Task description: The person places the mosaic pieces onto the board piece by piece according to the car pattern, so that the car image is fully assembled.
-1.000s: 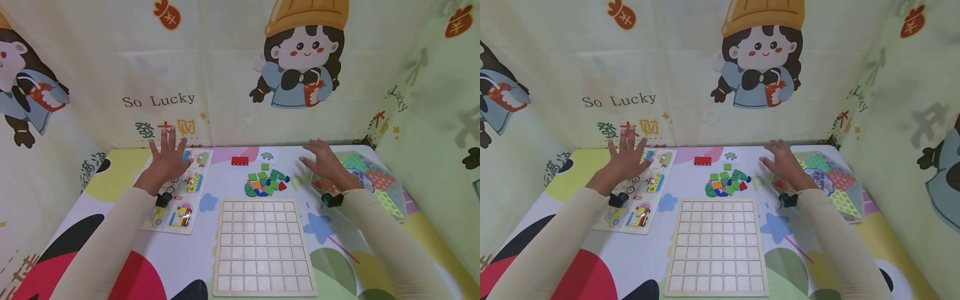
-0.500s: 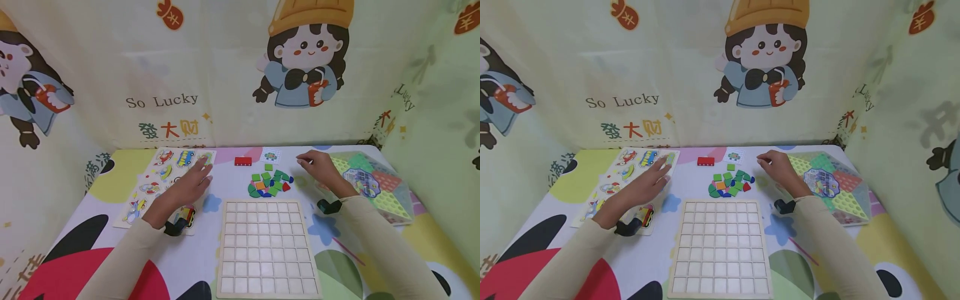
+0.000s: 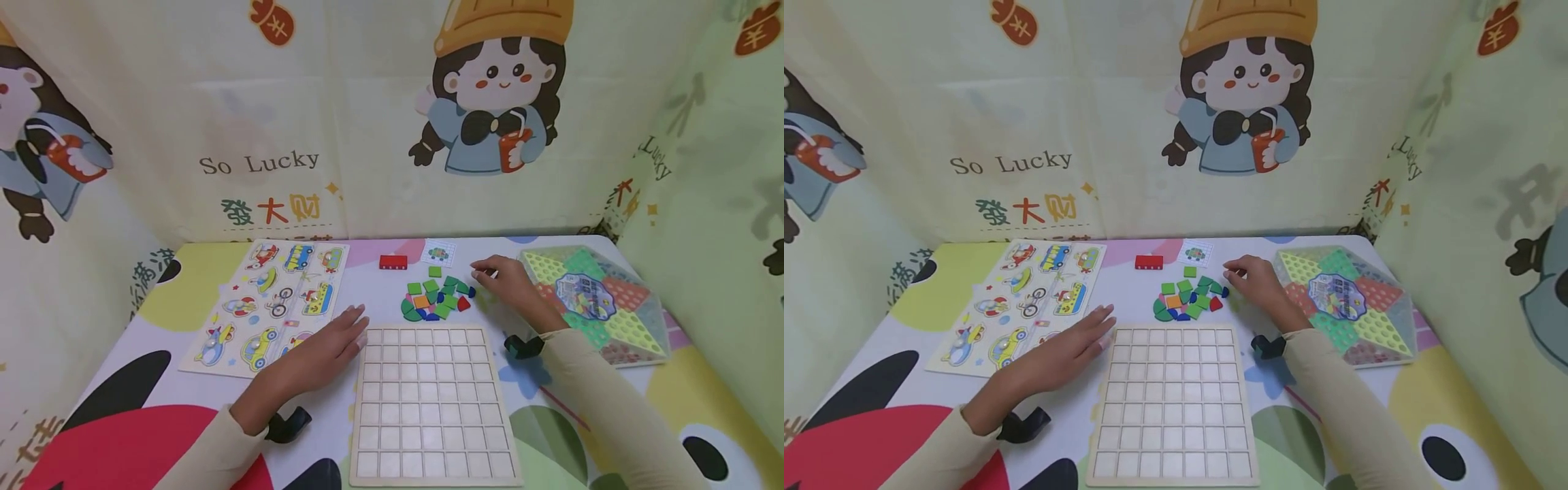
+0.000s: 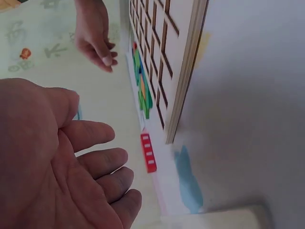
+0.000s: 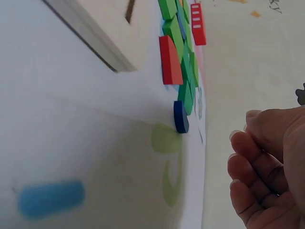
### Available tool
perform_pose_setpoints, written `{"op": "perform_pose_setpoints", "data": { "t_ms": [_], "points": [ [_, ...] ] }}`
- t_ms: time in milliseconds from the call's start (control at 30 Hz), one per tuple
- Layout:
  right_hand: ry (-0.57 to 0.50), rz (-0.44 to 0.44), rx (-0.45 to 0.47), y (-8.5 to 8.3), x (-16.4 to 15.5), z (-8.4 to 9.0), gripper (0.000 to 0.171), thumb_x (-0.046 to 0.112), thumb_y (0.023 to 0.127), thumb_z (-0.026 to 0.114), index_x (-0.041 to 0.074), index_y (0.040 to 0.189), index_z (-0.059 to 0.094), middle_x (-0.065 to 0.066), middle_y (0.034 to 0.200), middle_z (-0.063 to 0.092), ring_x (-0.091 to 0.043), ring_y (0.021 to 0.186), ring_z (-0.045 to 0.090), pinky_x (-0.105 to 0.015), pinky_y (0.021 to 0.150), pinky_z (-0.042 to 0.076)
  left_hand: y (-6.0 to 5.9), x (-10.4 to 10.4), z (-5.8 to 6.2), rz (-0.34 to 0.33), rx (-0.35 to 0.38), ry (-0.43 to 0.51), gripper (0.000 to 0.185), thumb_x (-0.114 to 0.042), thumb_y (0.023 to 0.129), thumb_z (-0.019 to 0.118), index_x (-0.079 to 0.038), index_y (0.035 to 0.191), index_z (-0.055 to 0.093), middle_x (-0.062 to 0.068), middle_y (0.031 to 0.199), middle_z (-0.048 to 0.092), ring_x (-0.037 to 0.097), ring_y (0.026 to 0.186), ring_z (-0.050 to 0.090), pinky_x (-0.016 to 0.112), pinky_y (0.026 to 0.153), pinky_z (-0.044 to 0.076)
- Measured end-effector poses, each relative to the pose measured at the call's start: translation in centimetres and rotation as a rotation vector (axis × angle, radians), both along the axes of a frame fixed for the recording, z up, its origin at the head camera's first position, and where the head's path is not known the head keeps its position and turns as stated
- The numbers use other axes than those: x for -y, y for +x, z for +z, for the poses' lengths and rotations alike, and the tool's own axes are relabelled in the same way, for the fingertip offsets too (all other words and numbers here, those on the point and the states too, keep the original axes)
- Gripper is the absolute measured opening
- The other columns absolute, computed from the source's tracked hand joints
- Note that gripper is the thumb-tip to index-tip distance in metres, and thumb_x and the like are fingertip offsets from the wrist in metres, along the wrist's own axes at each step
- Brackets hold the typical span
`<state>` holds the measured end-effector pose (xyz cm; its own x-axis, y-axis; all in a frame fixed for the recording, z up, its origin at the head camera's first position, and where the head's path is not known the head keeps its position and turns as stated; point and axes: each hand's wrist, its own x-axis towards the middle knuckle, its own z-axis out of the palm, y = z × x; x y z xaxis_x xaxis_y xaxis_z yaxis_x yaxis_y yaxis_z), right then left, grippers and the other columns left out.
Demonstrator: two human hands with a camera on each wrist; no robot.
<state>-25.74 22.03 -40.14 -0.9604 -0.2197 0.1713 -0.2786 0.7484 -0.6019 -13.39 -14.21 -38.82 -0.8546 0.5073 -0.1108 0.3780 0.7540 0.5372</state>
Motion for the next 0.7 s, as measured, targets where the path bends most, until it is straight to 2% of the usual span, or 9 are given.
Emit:
{"op": "perform_pose_setpoints", "data": {
  "t_ms": [133, 233, 300, 467, 700],
  "points": [
    [-0.002, 0.02, 0.011, 0.1, 0.3, -0.3, 0.03, 0.011, 0.094, 0.066, -0.002, 0.121, 0.066, -0.014, 0.101, 0.067, -0.028, 0.09, 0.058, -0.038, 0.075, 0.049, 0.9, -0.4, -0.3, -0.035, -0.004, -0.033, 0.057, -0.039, 0.105, 0.04, -0.007, 0.152, 0.032, 0.001, 0.161, 0.017, 0.019, 0.147, 0.01, 0.043, 0.113, 0.026],
    [-0.006, -0.002, 0.057, 0.1, 0.6, -0.4, 0.033, 0.012, 0.094, 0.066, -0.001, 0.125, 0.064, -0.014, 0.101, 0.067, -0.028, 0.09, 0.058, -0.037, 0.075, 0.049, 1.3, -0.6, -0.9, -0.073, -0.001, -0.066, 0.064, -0.044, 0.103, 0.043, -0.006, 0.153, 0.029, 0.001, 0.162, 0.015, 0.019, 0.147, 0.009, 0.043, 0.113, 0.026],
    [-0.005, -0.015, 0.102, 0.2, 0.9, -0.3, 0.033, 0.012, 0.094, 0.065, 0.0, 0.125, 0.064, -0.014, 0.102, 0.066, -0.027, 0.09, 0.057, -0.035, 0.073, 0.049, 1.7, -0.6, -1.4, -0.103, 0.008, -0.1, 0.077, -0.054, 0.097, 0.049, -0.007, 0.154, 0.026, 0.002, 0.163, 0.01, 0.021, 0.147, 0.007, 0.045, 0.114, 0.024],
    [0.005, -0.014, 0.179, 0.5, 1.5, -0.3, 0.027, 0.015, 0.095, 0.064, 0.002, 0.119, 0.068, -0.011, 0.102, 0.066, -0.026, 0.09, 0.055, -0.035, 0.074, 0.047, 2.7, -0.3, -2.0, -0.174, 0.051, -0.153, 0.115, -0.078, 0.074, 0.06, -0.011, 0.157, 0.017, 0.002, 0.163, -0.002, 0.022, 0.148, -0.002, 0.049, 0.116, 0.012],
    [-0.017, -0.026, 0.188, 0.4, 1.5, -1.2, 0.025, 0.014, 0.094, 0.065, 0.003, 0.116, 0.07, -0.012, 0.107, 0.066, -0.026, 0.091, 0.057, -0.036, 0.076, 0.05, 3.8, -0.2, -1.8, -0.269, 0.03, -0.166, 0.128, -0.079, 0.062, 0.068, -0.007, 0.156, 0.018, 0.008, 0.163, -0.003, 0.025, 0.148, -0.004, 0.05, 0.116, 0.007]
  ]
}}
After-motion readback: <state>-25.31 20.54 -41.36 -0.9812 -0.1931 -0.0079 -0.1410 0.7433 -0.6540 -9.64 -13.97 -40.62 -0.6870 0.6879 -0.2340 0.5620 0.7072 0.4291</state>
